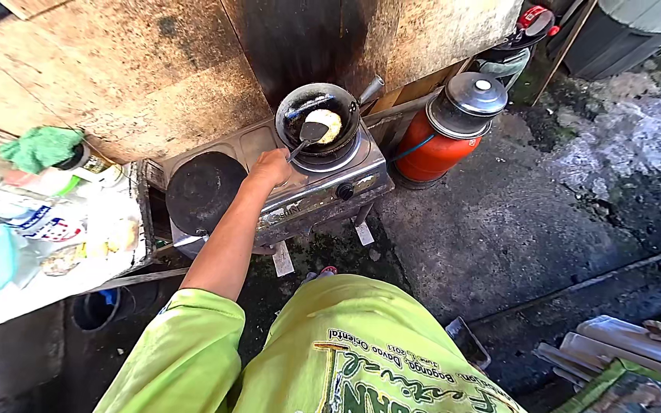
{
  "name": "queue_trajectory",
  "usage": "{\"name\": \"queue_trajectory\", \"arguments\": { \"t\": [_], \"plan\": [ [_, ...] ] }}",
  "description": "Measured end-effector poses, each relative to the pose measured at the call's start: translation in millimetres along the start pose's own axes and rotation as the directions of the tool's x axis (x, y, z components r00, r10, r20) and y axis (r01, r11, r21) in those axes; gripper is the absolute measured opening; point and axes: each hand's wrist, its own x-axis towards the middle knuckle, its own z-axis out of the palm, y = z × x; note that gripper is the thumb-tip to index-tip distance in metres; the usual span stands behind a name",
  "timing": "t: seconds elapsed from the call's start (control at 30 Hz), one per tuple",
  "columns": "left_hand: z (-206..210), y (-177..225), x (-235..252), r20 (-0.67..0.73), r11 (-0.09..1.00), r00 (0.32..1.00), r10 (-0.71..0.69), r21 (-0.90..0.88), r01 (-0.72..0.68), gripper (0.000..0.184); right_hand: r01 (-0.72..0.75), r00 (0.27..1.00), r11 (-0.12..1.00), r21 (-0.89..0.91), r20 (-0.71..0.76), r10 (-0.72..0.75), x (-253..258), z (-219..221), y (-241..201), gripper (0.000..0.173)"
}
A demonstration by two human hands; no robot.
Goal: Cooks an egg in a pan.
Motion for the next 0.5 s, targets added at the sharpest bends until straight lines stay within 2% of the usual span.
{"name": "queue_trajectory", "arguments": {
  "t": [0.07, 0.13, 0.23, 0.33, 0.47, 0.5],
  "plan": [
    [5.4, -2.8, 1.2, 0.003, 1.0, 1.0, -0.017, -0.001, 0.017, 0.04, -0.091, 0.993, 0.994, 0.063, 0.081, 0.086, 22.5, 3.6, 20.1, 0.044],
    [8.6, -3.1, 3.8, 0.011, 1.0, 1.0, -0.023, 0.003, 0.023, 0.04, -0.097, 0.995, 0.99, 0.104, -0.006, 0.098, 38.6, 15.2, 38.2, 0.041],
    [0.3, 0.3, 2.8, 0.024, 1.0, 1.0, -0.017, 0.022, 0.016, 0.041, -0.14, 0.99, 0.981, 0.137, 0.03, 0.137, 28.7, 2.3, 17.5, 0.041],
    [-10.0, 1.9, -3.0, 0.027, 0.999, 1.0, -0.015, 0.043, 0.014, 0.042, -0.113, 0.994, 0.99, 0.088, 0.012, 0.112, 22.6, -3.0, 12.0, 0.039],
    [-9.1, 1.0, -3.7, 0.039, 0.999, 0.999, -0.015, 0.049, 0.014, 0.042, -0.178, 0.981, 0.982, 0.071, 0.097, 0.171, -20.1, -33.6, -56.8, 0.042],
    [-10.7, 2.2, -4.8, 0.036, 0.999, 0.999, -0.01, 0.042, 0.009, 0.041, -0.171, 0.983, 0.982, 0.084, 0.078, 0.165, -18.3, -32.4, -55.0, 0.042]
  ]
}}
